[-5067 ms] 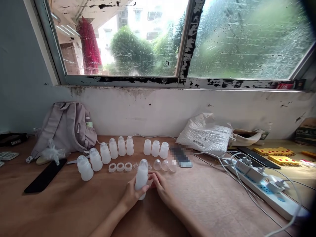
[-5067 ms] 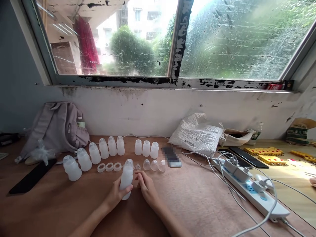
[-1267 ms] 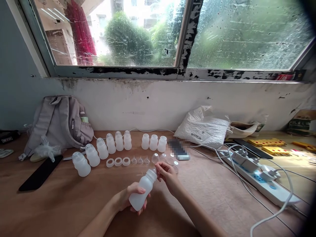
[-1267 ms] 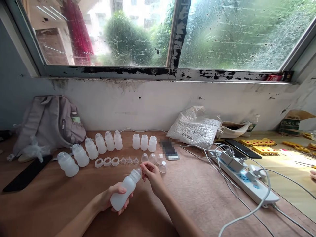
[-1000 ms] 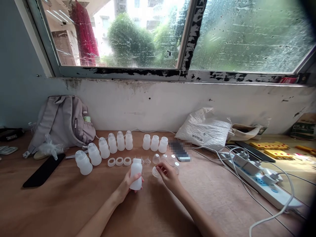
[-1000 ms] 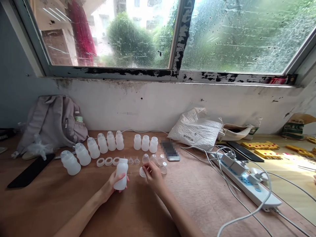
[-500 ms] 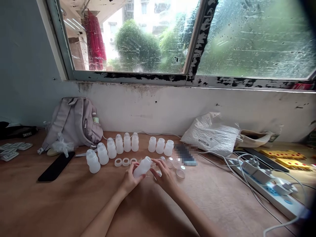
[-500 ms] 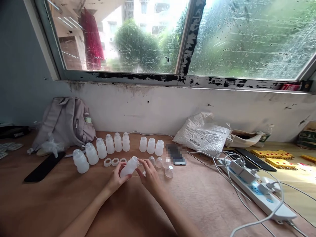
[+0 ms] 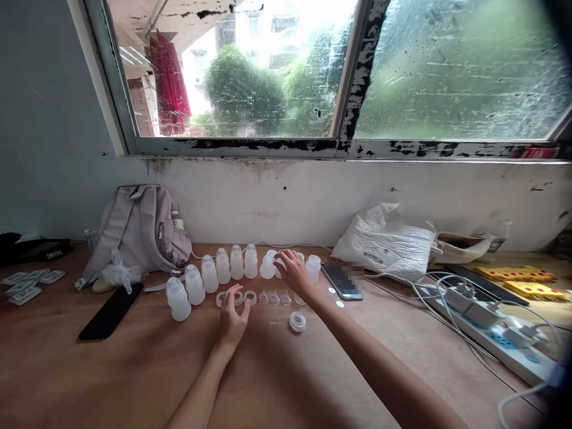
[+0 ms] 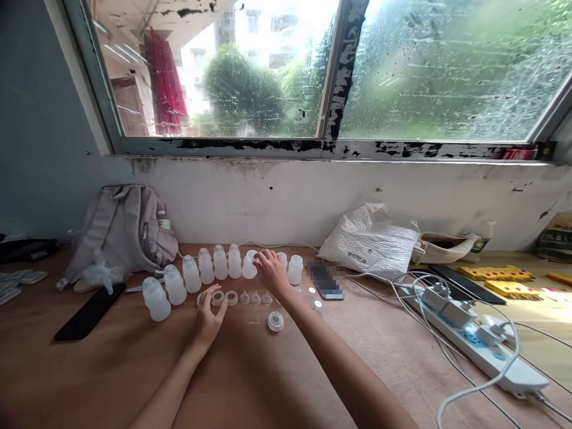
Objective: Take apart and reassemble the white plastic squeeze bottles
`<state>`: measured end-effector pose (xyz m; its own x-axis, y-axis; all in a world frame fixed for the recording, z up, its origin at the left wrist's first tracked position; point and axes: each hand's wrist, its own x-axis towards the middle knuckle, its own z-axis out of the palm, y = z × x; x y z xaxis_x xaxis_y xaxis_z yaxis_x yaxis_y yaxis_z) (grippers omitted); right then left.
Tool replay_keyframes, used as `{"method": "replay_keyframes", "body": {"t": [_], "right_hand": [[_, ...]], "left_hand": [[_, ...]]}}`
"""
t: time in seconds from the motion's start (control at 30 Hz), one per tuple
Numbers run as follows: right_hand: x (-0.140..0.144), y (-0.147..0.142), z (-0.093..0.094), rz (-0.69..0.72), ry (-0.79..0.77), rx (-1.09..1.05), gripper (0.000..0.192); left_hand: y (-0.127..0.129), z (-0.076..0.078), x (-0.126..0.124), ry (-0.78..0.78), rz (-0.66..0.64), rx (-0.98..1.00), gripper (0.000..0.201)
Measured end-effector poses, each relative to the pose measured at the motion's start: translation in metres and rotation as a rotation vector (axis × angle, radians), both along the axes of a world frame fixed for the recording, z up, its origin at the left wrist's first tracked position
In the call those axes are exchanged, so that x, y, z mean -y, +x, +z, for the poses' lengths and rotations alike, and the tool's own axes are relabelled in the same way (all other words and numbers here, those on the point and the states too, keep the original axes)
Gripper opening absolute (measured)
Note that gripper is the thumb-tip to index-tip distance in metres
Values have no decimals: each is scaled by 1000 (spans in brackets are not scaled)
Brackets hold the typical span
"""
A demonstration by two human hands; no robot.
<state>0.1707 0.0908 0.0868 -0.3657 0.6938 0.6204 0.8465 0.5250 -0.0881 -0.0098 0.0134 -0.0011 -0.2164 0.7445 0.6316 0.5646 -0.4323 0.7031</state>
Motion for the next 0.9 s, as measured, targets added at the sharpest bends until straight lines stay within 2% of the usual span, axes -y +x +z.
{"method": "replay_keyframes", "body": {"t": [0.1,0.33,0.63,0.9], "right_hand": [[-22,-4,0,-109,0,155,15],[-47,-11,-17,-119,-27,254,13],[-52,-7,-23,-122,-45,271,19],[-52,1,-16,-88,-71,287,16]], "left_hand": [[-4,-3,-3,-2,28,-37,26],[-7,-6,-6,19,40,-52,22],[-6,-7,-6,11,15,-63,22],[-4,-11,-7,3,-3,-81,22]]}}
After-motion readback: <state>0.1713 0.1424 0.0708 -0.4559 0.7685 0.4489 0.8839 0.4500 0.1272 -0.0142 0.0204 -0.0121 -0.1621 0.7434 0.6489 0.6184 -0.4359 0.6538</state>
